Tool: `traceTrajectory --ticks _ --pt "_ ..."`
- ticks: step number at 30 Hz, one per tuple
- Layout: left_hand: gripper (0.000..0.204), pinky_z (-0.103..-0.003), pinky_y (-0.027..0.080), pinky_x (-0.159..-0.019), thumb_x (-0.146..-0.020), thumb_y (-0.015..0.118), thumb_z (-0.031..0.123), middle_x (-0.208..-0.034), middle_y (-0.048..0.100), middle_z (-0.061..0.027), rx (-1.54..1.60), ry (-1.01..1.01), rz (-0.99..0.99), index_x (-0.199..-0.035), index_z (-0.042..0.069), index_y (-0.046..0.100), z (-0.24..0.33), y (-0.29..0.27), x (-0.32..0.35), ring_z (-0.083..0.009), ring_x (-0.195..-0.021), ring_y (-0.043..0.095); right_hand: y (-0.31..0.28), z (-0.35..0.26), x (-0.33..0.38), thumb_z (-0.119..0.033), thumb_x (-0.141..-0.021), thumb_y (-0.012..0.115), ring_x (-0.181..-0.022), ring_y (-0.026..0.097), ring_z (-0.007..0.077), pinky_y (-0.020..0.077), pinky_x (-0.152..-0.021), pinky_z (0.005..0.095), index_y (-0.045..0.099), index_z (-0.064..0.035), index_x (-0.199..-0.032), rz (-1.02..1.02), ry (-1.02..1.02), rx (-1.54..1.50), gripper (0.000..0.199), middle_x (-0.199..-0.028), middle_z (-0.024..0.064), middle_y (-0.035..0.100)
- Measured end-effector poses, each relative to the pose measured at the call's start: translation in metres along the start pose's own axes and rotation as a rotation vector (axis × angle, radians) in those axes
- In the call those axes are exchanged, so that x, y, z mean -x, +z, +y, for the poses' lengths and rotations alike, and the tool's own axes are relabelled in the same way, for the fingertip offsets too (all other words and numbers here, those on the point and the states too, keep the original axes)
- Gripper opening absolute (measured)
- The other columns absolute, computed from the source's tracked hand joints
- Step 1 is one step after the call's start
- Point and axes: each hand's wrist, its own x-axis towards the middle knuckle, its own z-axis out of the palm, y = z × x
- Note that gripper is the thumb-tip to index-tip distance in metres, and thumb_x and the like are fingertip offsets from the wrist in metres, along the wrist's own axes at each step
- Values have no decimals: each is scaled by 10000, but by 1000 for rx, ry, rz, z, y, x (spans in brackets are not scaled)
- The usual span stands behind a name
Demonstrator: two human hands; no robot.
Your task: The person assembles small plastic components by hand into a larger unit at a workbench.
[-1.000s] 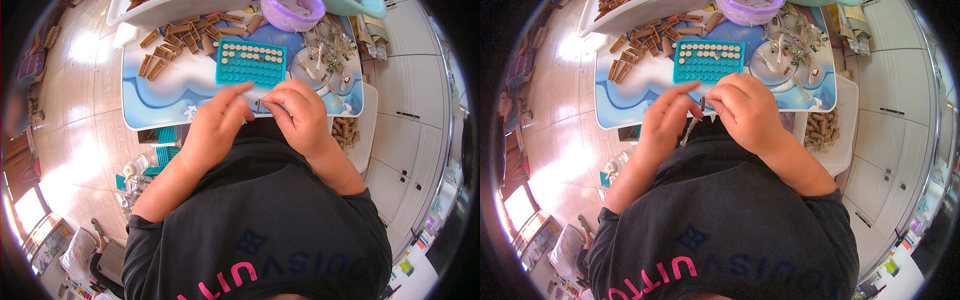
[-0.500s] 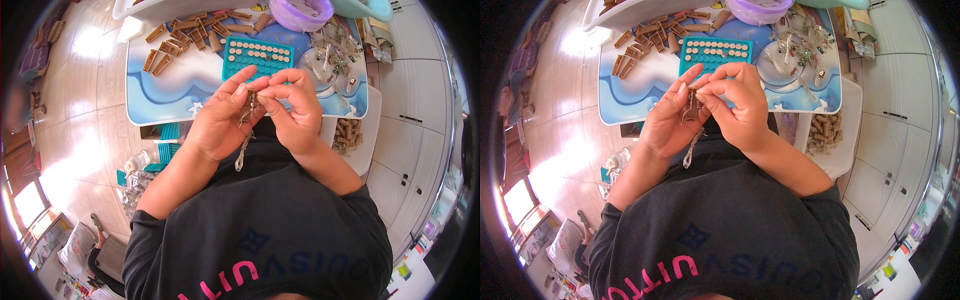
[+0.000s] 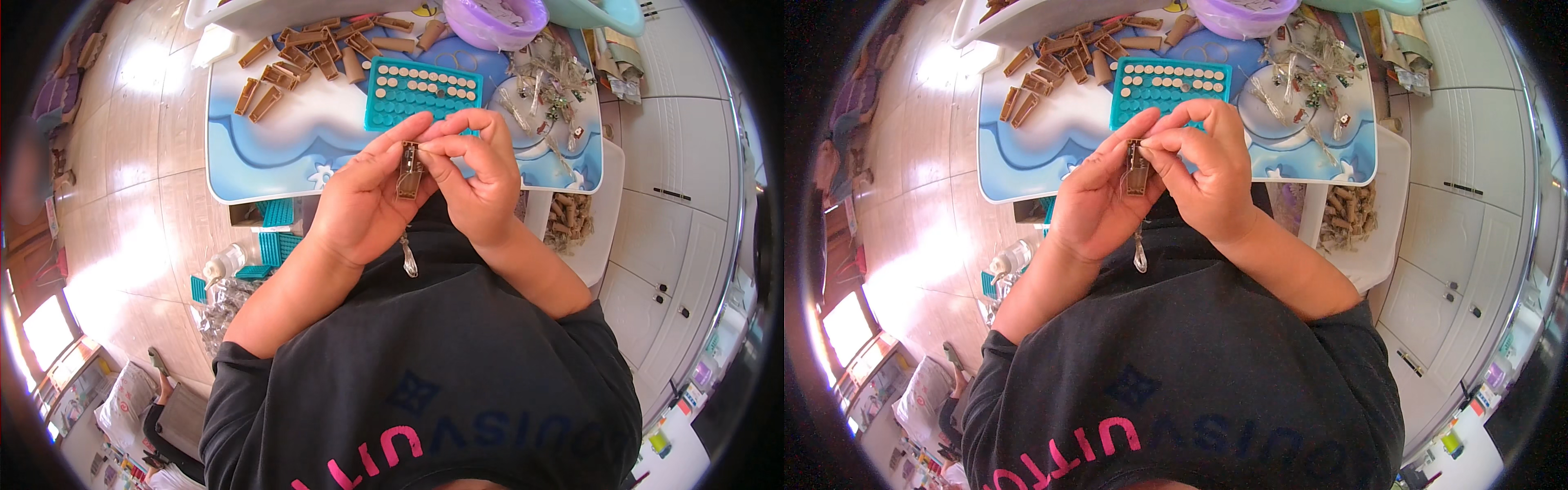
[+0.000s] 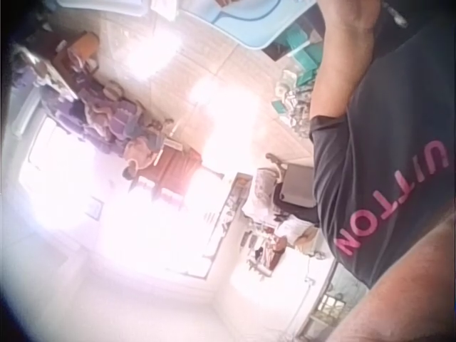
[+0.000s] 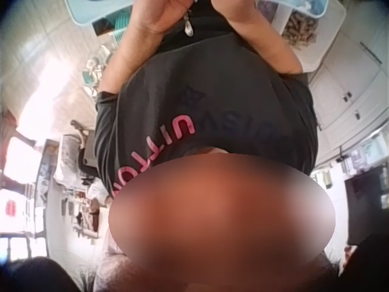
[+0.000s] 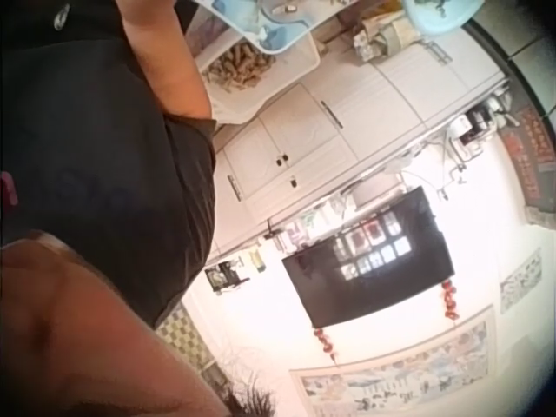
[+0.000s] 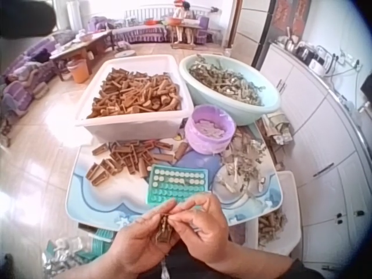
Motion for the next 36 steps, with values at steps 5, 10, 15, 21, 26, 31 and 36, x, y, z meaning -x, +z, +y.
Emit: traceTrajectory --ticks 5,10,15,21,26,31,36 --pt "455 -385 361 -1023 -955 378 164 -1326 468 -128 4 5 3 -1382 14 331 -1 1 0 -222 -1190 482 -1 1 -1 -12 -709 717 -829 529 219 414 -708 314 623 -63 -773 1 13 -18 125 -856 60 574" --pt "425 -371 391 -994 -959 401 155 -1268 504 -125 29 6 26 -1354 2 366 1 6 1 -209 -1137 513 -7 3 -4 -43 -702 714 -822 529 230 405 -699 325 626 -75 -773 -83 -43 85 117 -868 55 564" --pt "394 -337 437 -944 -958 433 117 -1190 550 -123 -107 9 99 -1327 -14 391 0 7 1 -193 -1072 552 -9 1 -7 -74 -702 716 -818 530 241 398 -700 333 622 -87 -771 -122 -40 118 118 -868 54 558" --pt "289 -334 444 -937 -963 423 102 -1153 561 -128 -141 163 230 -1223 -20 460 -2 8 -6 -198 -1060 560 -10 -15 -3 -142 -705 728 -693 543 228 390 -628 339 555 -93 -786 -162 -135 211 197 -734 30 554" --pt "166 -310 447 -931 -939 464 46 -1142 552 -131 -168 206 316 -1095 -4 489 2 17 -6 -216 -1096 546 1 -18 10 -203 -701 746 -575 558 237 399 -575 347 516 -98 -797 -295 43 106 270 -662 22 597" --pt "141 -302 443 -937 -933 472 30 -1102 542 -109 -262 329 282 -1070 1 484 -4 9 -8 -208 -1113 539 7 -13 20 -133 -712 737 -621 586 268 437 -589 365 508 -78 -832 -280 228 -23 263 -707 64 625" --pt "168 -389 439 -981 -938 451 31 -1100 554 -131 -294 375 313 -1098 -11 479 -6 10 -10 -275 -1122 542 8 -13 23 -38 -716 702 -650 591 273 443 -597 361 507 -66 -865 -281 213 -79 247 -711 81 618"
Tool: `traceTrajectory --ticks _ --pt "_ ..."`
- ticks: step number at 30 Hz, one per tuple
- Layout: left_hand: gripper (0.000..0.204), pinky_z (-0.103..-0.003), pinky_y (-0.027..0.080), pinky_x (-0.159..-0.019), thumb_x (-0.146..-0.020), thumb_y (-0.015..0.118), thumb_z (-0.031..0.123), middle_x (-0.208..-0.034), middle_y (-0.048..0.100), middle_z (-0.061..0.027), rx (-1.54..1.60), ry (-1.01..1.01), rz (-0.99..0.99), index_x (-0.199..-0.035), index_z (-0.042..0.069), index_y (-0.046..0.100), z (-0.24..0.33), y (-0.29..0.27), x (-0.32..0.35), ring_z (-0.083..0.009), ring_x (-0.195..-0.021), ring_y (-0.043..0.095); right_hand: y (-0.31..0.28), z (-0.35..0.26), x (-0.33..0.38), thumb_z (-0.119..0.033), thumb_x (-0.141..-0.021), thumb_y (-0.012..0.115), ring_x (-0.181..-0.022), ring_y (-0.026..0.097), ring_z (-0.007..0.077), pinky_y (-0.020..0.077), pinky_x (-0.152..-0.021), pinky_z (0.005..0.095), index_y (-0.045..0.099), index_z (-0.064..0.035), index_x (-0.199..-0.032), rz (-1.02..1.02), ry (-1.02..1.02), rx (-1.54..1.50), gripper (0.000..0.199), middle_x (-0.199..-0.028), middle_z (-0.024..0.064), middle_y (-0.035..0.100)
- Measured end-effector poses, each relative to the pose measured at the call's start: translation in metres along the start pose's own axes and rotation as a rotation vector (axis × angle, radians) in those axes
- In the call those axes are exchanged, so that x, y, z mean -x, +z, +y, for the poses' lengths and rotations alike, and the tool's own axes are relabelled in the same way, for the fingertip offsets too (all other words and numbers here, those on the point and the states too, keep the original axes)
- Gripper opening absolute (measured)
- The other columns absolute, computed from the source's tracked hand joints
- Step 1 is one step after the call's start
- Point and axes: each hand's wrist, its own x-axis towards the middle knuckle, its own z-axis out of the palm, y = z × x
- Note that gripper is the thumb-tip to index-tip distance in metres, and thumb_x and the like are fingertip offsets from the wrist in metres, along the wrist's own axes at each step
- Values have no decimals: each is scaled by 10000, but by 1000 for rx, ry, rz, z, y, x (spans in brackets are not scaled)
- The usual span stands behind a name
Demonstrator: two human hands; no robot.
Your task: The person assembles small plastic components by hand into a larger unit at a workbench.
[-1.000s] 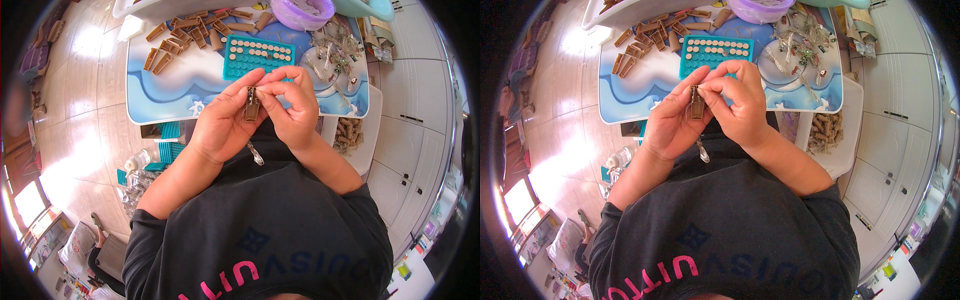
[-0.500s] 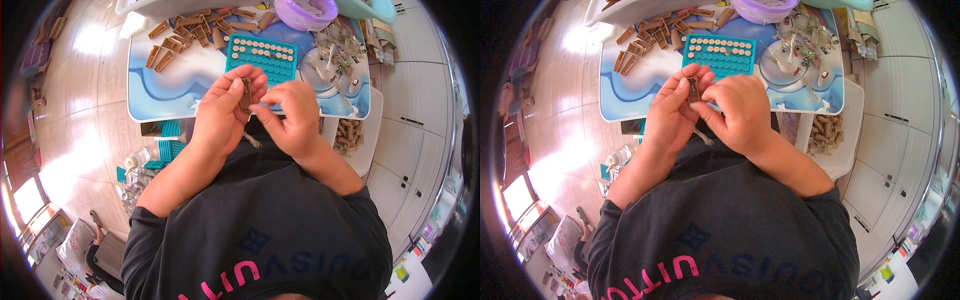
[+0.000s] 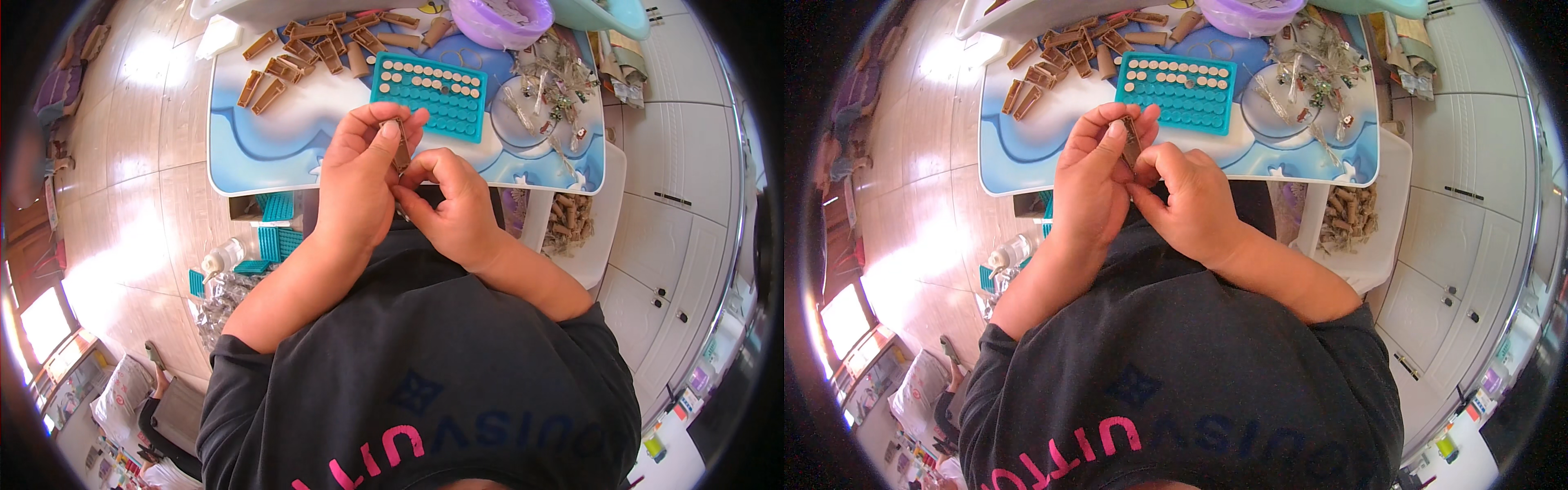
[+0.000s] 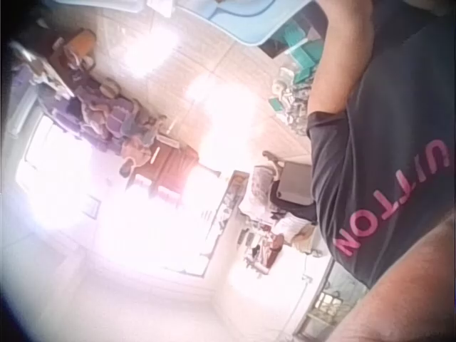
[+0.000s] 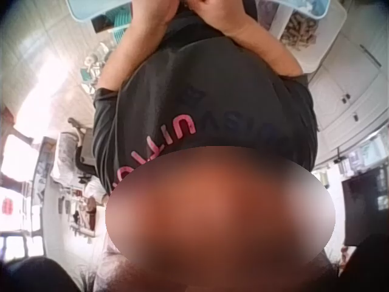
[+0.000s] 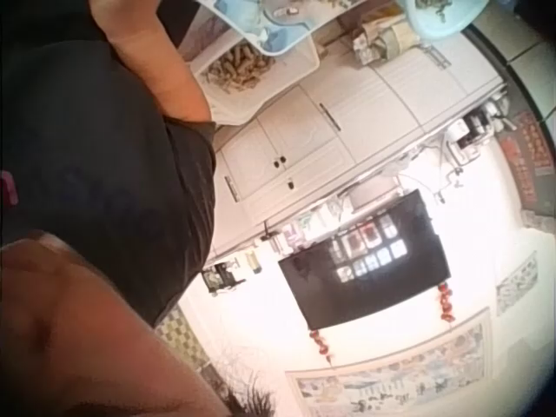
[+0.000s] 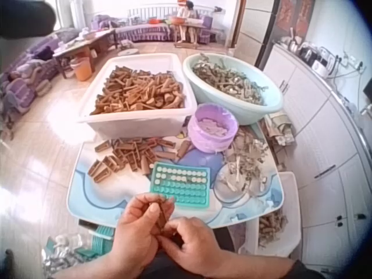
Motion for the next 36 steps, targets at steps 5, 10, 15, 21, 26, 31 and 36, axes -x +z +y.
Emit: traceTrajectory --ticks 5,10,15,21,26,31,36 --pt "162 -349 468 -943 -937 432 14 -1091 540 -133 13 5 -15 -1097 -12 449 7 -6 -5 -256 -1085 559 -10 3 1 26 -710 660 -673 582 251 441 -615 342 516 -67 -880 69 -22 28 241 -713 73 595" --pt "168 -364 474 -942 -939 431 18 -1091 540 -138 35 1 -13 -1104 -14 446 6 -8 -5 -269 -1081 561 -13 7 3 63 -770 636 -715 577 127 469 -674 256 538 -33 -934 -36 -2 0 214 -786 50 591" --pt "171 -364 476 -937 -940 431 19 -1085 541 -138 45 -21 -7 -1108 -15 443 6 -5 -4 -274 -1079 561 -11 -1 -1 54 -735 640 -704 576 211 452 -648 314 572 -53 -976 -53 -38 29 272 -770 75 595" --pt "199 -416 454 -973 -942 431 27 -1111 556 -165 47 -27 6 -1133 -15 465 4 -4 -3 -310 -1105 548 -10 3 -4 4 -724 643 -721 576 284 431 -670 381 590 -82 -983 -63 -138 105 278 -776 86 609" --pt "196 -349 468 -936 -940 447 28 -1095 542 -147 37 -71 5 -1130 -17 434 4 -5 -2 -264 -1082 561 -17 -2 -9 -42 -728 663 -722 581 276 426 -681 382 593 -87 -998 -150 -147 228 283 -774 75 615" --pt "234 -327 477 -899 -938 461 37 -1131 553 -158 42 -116 -18 -1163 -15 420 4 -8 -1 -245 -1057 573 -18 6 -11 -86 -758 684 -650 587 238 444 -611 347 628 -66 -929 44 -179 128 180 -758 82 616" --pt "297 -292 492 -833 -927 501 48 -1136 578 -159 40 -176 -63 -1205 -11 413 4 -9 3 -203 -1000 594 -17 6 -17 -62 -781 680 -623 579 163 454 -559 281 634 -41 -948 143 51 -78 174 -741 76 603"
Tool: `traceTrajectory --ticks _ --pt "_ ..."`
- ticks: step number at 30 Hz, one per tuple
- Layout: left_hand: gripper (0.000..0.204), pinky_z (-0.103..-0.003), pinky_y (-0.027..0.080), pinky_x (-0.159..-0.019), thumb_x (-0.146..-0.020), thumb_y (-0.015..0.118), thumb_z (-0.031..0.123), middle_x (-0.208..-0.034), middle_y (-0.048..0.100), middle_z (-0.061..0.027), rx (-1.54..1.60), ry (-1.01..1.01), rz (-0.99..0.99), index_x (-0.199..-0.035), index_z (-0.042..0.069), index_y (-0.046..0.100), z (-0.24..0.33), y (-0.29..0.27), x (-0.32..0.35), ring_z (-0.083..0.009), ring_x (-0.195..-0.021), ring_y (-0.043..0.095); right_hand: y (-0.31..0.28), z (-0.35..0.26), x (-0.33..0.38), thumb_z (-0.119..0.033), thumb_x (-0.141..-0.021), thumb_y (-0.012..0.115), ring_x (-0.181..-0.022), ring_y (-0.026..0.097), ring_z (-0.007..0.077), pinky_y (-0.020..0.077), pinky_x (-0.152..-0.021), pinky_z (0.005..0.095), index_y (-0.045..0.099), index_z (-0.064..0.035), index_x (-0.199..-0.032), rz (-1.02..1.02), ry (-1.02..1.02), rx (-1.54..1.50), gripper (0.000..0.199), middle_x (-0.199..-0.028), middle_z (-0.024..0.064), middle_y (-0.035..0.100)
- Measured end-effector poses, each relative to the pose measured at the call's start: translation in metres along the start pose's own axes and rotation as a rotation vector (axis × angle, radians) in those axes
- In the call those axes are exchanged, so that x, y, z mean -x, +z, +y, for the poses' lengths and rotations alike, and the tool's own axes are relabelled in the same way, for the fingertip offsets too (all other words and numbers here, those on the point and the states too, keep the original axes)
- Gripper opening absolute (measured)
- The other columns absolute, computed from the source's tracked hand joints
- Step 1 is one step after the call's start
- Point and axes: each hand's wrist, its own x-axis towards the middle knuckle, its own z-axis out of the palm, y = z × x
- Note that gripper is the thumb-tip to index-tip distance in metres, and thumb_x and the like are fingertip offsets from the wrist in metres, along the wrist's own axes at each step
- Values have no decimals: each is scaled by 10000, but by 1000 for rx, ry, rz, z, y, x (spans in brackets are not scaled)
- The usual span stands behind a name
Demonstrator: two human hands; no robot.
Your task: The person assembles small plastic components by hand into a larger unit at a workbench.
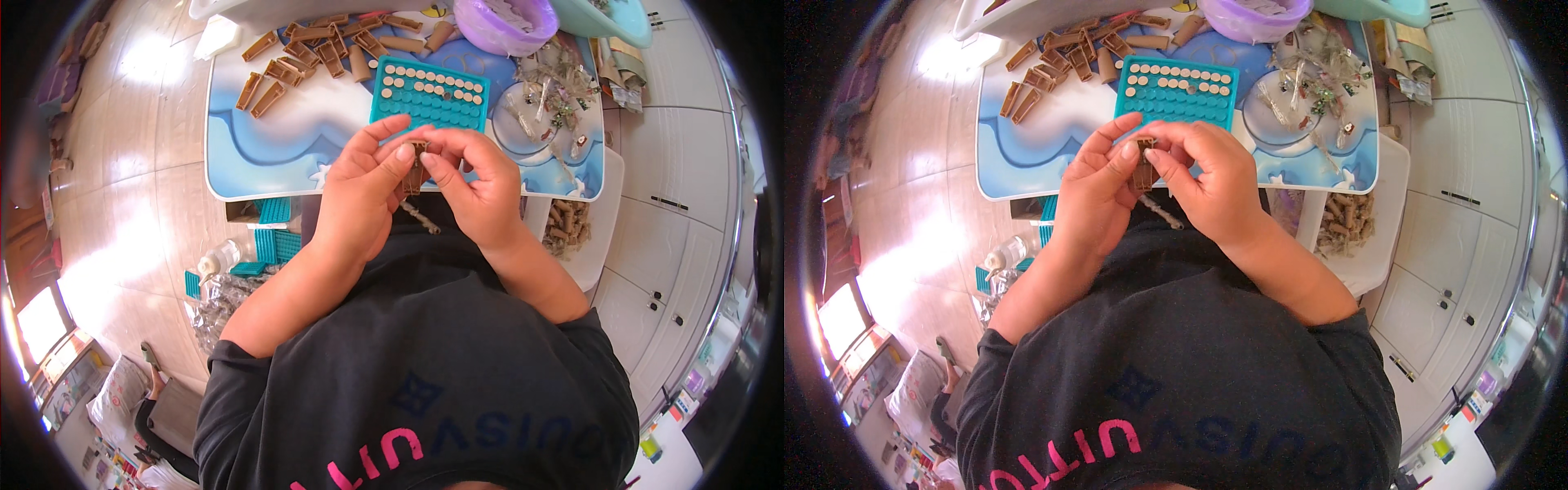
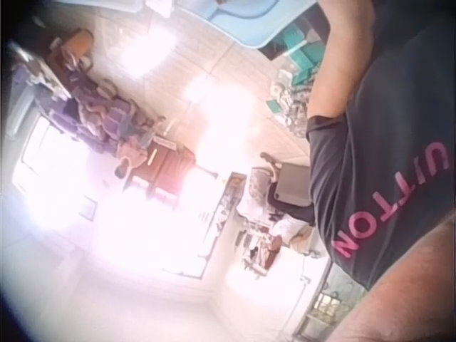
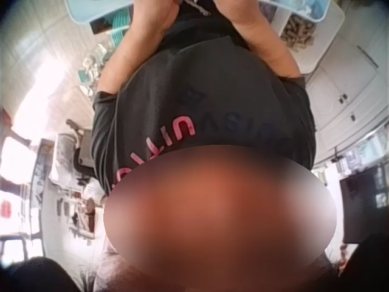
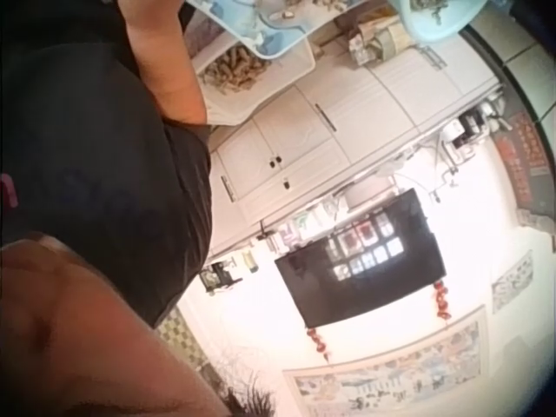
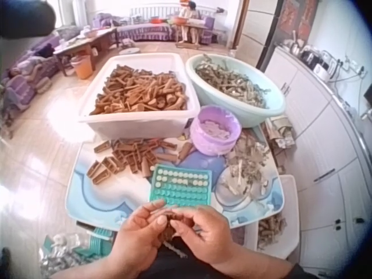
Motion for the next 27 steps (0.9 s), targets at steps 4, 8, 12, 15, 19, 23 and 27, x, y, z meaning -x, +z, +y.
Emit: traceTrajectory --ticks 4,8,12,15,19,23,27 --pt "266 -282 502 -801 -917 537 68 -1067 612 -134 -14 -86 -44 -1163 -10 471 -3 -12 -2 -179 -923 614 -1 3 -1 -47 -754 694 -597 570 178 441 -561 293 623 -38 -896 -69 -37 87 159 -728 65 597" --pt "205 -293 512 -787 -914 548 74 -1051 620 -124 39 -174 -30 -1103 -2 526 0 -15 -4 -176 -884 620 3 1 -1 -45 -730 697 -584 548 203 407 -569 320 608 -65 -824 -38 -78 184 131 -706 42 585" --pt "193 -300 515 -790 -915 549 79 -1043 620 -121 47 -162 34 -1092 2 536 5 -10 -6 -176 -875 619 2 10 -10 -66 -715 698 -597 532 215 384 -574 338 607 -92 -807 -86 -393 410 133 -689 25 563" --pt "184 -302 511 -811 -923 538 85 -1055 613 -124 66 -160 29 -1085 0 540 5 -13 -8 -174 -894 611 4 12 -14 -84 -702 700 -618 522 217 370 -578 345 607 -101 -801 -76 -485 454 137 -689 13 539" --pt "207 -309 496 -866 -933 511 74 -1096 596 -125 43 -170 29 -1123 -7 528 10 -14 -11 -177 -961 592 6 13 -23 -81 -690 705 -634 526 207 371 -588 339 608 -98 -794 -98 -506 470 143 -708 9 529" --pt "239 -315 483 -903 -935 499 64 -1118 587 -125 4 -160 -7 -1159 -18 510 18 -20 -13 -182 -998 584 11 12 -29 -80 -683 705 -637 526 204 370 -599 329 608 -95 -775 -137 -484 460 135 -703 8 527" --pt "243 -313 481 -908 -937 495 65 -1128 584 -126 -18 -154 -46 -1162 -25 501 28 -28 -14 -189 -1010 584 12 7 -43 -79 -695 697 -643 530 209 366 -604 327 612 -90 -778 -189 -485 439 119 -706 20 537"
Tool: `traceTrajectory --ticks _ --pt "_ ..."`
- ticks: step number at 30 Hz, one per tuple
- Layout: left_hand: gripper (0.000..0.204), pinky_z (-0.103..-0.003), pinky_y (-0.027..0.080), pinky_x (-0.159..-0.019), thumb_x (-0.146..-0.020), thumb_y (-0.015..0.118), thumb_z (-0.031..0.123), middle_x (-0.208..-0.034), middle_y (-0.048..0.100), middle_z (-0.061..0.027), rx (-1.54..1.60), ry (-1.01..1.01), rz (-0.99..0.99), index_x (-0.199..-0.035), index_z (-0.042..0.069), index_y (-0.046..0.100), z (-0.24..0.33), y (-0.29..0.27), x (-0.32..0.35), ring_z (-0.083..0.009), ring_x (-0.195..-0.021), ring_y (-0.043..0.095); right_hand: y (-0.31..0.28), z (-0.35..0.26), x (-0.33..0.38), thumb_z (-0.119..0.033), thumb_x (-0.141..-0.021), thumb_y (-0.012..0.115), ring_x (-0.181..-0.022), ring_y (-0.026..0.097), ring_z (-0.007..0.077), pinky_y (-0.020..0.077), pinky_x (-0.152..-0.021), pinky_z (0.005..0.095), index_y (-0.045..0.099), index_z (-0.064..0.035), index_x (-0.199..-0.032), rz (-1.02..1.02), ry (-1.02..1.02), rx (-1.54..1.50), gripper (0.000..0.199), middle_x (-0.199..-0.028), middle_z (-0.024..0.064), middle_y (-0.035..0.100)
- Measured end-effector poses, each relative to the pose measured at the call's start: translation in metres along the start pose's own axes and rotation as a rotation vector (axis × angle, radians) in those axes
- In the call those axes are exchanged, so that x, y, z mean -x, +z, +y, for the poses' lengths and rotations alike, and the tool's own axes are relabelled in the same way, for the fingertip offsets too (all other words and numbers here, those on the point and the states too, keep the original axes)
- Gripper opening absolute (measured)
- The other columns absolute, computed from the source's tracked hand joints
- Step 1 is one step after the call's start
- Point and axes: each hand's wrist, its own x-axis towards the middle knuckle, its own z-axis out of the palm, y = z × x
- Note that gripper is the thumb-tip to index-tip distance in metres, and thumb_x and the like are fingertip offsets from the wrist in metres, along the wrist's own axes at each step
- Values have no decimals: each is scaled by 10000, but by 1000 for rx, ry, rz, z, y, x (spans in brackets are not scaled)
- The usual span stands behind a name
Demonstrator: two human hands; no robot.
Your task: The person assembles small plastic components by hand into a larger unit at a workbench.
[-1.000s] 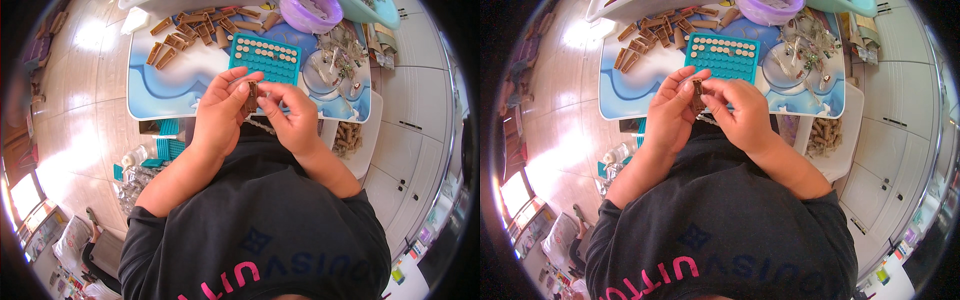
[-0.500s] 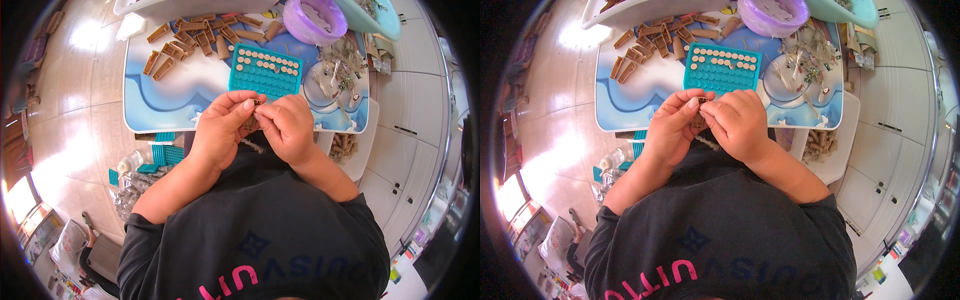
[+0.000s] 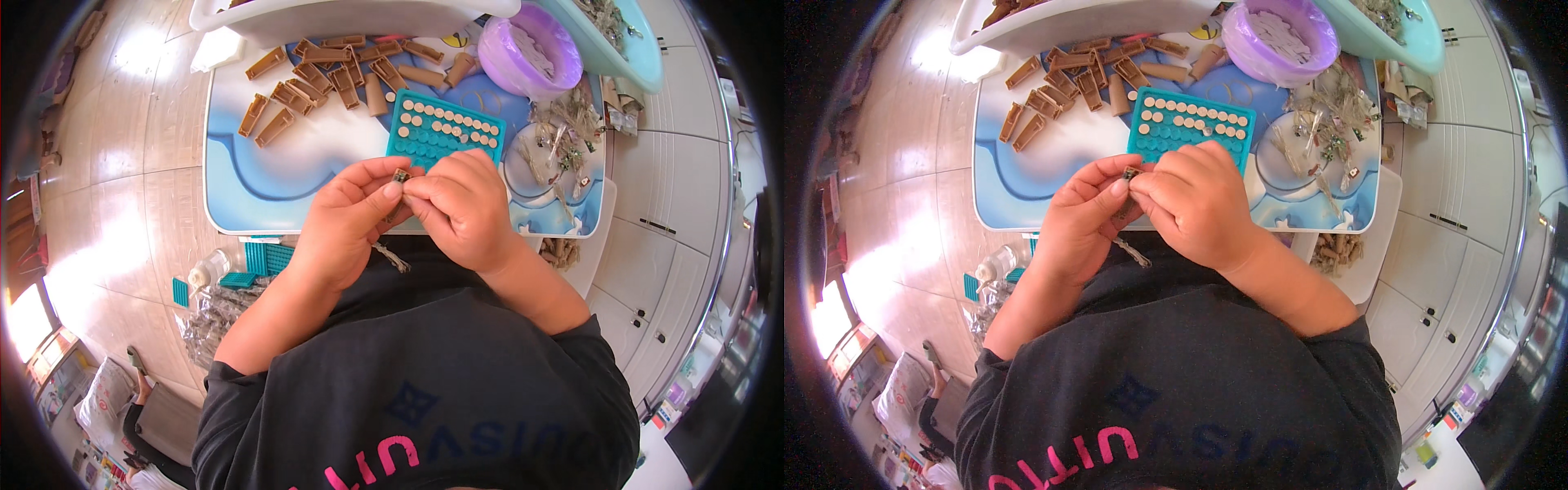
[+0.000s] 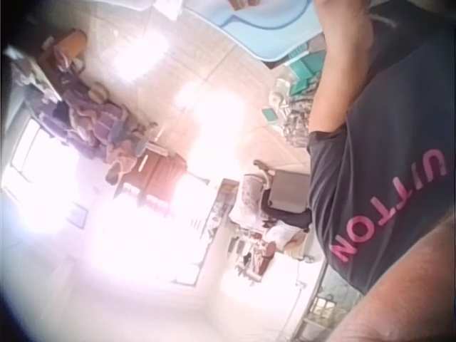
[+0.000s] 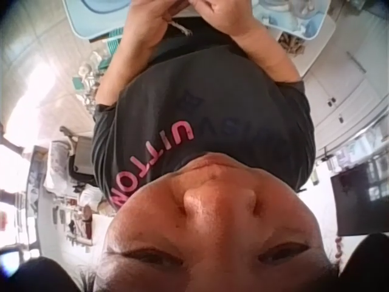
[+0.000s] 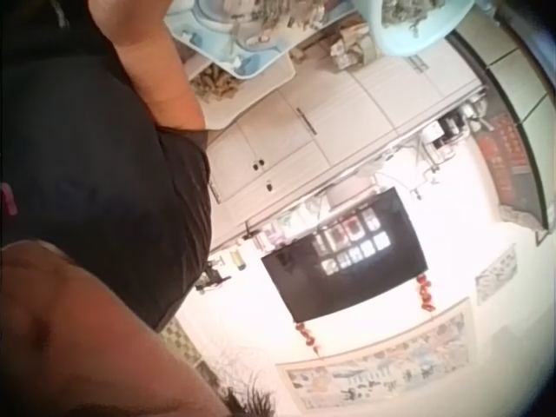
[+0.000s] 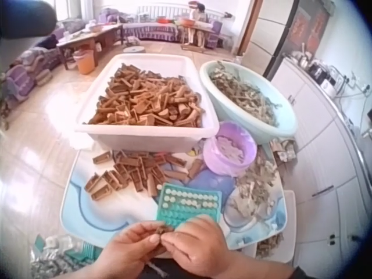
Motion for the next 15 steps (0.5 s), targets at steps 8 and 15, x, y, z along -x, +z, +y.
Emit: traceTrajectory --ticks 8,15 --pt "324 -301 466 -878 -914 531 61 -1147 591 -106 10 53 138 -1232 12 489 17 -11 -3 -171 -988 579 22 42 -56 -105 -701 677 -716 567 278 444 -614 385 645 -80 -731 10 110 54 51 -733 64 576" --pt "315 -308 488 -875 -914 528 54 -1123 594 -127 132 56 166 -1218 -21 491 21 -16 -8 -189 -989 588 35 52 -72 -110 -691 661 -812 570 270 471 -648 380 637 -60 -682 -199 85 300 56 -753 65 568"
